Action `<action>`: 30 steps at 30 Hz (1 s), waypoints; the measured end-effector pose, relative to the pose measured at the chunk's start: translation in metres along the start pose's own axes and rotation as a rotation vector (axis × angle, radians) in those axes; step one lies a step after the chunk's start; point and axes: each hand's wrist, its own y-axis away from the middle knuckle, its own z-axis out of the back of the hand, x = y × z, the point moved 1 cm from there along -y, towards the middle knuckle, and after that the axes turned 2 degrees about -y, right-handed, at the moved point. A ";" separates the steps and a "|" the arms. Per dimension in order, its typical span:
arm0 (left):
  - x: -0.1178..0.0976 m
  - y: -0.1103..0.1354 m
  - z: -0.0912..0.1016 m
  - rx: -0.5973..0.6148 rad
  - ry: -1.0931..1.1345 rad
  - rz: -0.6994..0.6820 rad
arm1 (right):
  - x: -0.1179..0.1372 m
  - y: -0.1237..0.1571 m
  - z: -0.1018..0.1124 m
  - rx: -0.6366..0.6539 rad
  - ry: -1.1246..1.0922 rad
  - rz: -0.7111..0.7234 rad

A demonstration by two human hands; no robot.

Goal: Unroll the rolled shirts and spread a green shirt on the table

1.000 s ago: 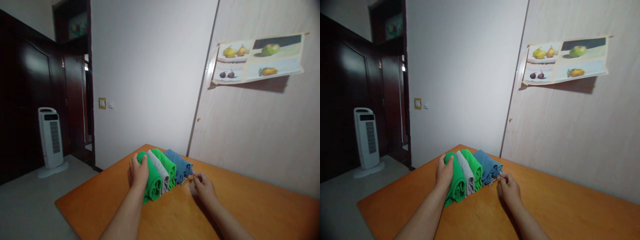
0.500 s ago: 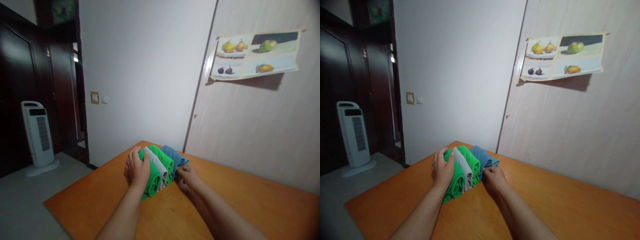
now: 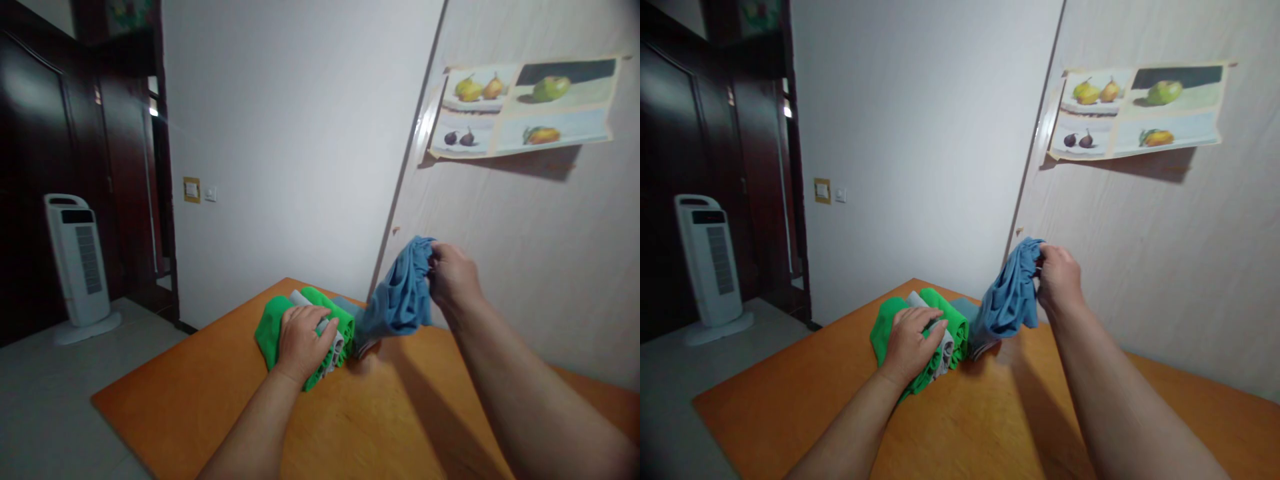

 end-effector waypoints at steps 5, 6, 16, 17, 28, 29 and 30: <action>0.000 0.000 -0.002 0.012 -0.025 0.007 | 0.031 -0.038 0.061 -0.269 0.599 0.376; 0.000 0.000 -0.002 0.013 -0.028 0.003 | 0.030 -0.043 0.066 -0.174 0.744 0.341; -0.004 0.001 0.001 0.010 -0.049 -0.024 | -0.072 0.050 0.014 0.922 1.092 0.039; -0.003 0.001 0.000 0.008 -0.052 -0.026 | -0.079 0.065 0.006 0.951 1.078 0.046; -0.004 0.003 -0.001 0.021 -0.060 -0.022 | -0.099 0.075 -0.032 0.858 0.850 0.044; -0.003 0.003 -0.001 0.022 -0.063 -0.021 | -0.093 0.065 -0.030 0.804 0.821 0.039; -0.003 0.003 -0.002 0.024 -0.065 -0.020 | -0.087 0.053 -0.027 0.743 0.789 0.033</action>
